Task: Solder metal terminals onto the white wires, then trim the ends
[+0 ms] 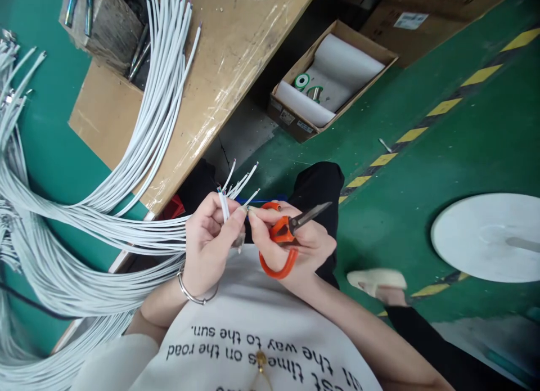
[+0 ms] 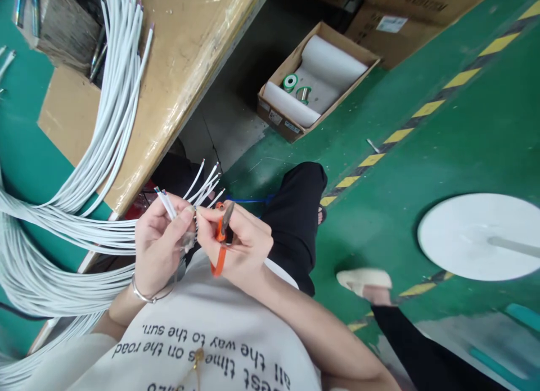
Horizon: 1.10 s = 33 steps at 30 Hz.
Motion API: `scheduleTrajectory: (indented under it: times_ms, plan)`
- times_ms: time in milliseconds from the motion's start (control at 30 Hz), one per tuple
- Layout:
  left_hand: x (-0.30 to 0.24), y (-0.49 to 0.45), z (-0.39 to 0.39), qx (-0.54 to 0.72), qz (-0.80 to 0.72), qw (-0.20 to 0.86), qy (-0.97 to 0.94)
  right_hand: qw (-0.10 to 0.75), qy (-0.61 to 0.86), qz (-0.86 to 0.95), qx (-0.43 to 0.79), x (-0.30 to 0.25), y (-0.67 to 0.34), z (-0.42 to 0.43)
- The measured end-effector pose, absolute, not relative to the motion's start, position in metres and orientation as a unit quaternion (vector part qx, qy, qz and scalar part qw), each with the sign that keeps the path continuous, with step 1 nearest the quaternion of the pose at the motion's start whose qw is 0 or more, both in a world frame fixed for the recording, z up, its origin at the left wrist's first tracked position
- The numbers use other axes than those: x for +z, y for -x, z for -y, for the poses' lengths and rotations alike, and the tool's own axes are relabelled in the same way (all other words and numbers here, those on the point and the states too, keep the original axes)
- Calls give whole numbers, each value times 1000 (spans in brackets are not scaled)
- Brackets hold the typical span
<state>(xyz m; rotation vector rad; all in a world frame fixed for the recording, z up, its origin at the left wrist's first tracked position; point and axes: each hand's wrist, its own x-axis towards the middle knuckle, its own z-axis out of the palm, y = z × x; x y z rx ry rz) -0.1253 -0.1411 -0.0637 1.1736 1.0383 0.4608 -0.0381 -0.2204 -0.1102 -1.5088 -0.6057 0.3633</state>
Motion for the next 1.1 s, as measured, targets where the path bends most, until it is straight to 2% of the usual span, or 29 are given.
scheduleTrajectory:
  times_ms: [233, 433, 600, 1100]
  plan:
    - [-61, 123, 130, 166, -460, 723, -488, 649, 640, 379, 159, -107, 7, 234]
    - [-57, 123, 130, 138, -476, 683, -536, 574, 666, 383, 284, -108, -26, 249]
    - [-54, 124, 131, 132, -478, 678, -543, 504, 662, 442, 335, -115, -28, 254]
    - [-48, 126, 131, 123, -457, 711, -520, 512, 632, 479, 331, -114, -23, 251]
